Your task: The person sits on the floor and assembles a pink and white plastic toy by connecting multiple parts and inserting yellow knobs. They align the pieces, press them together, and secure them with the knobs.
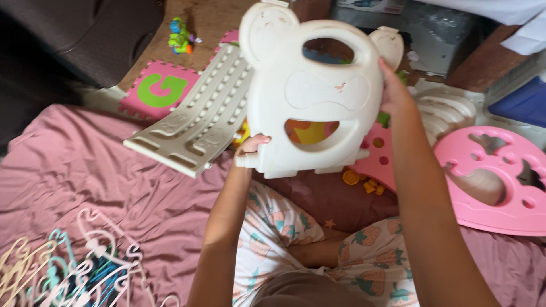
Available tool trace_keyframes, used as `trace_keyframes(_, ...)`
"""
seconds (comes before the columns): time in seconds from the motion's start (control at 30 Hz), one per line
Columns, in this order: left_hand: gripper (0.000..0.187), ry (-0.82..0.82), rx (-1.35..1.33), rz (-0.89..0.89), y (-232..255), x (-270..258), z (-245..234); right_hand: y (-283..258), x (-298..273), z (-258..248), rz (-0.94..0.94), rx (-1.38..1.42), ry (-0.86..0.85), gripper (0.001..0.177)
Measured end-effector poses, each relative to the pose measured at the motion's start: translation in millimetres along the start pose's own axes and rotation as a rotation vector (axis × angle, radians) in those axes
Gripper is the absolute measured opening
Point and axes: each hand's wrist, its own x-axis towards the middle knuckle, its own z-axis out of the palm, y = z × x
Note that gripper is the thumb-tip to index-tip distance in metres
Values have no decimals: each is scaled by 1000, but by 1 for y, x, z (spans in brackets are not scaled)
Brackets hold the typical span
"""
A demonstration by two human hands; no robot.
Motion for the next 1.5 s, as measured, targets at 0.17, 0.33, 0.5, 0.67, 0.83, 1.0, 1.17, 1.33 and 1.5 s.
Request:
trace_keyframes(0.17, 79, 162, 496, -192, 38, -17, 21, 3, -5, 7, -254, 101, 33, 74)
trace_keyframes(0.33, 82, 170, 500, -4, 82, -17, 61, -8, 4, -2, -509, 52, 56, 63)
trace_keyframes(0.5, 69, 310, 450, 102, 115, -3, 83, -24, 14, 16, -719, -235, 106, 59)
trace_keyframes(0.67, 63, 234, 129, 262, 160, 3, 104, -36, 18, 28, -635, -110, 91, 60)
trace_keyframes(0.83, 57, 248, 265, 482, 185, 14, 143, -35, 13, 33, -548, -32, 63, 68)
trace_keyframes(1.0, 50, 373, 463, 743, 172, 22, 169, -45, -3, 34, -313, -215, 25, 72)
trace_keyframes(1.17, 40, 552, 766, 804, 134, 31, 160, -28, -9, -26, -150, -596, 251, 76)
trace_keyframes(1.33, 39, 581, 802, 874, 97, 59, 133, 51, -20, -136, -203, -1201, 326, 74)
trace_keyframes(1.5, 35, 745, 898, 837, 70, 77, 99, 128, -66, -199, 170, -1547, 255, 60)
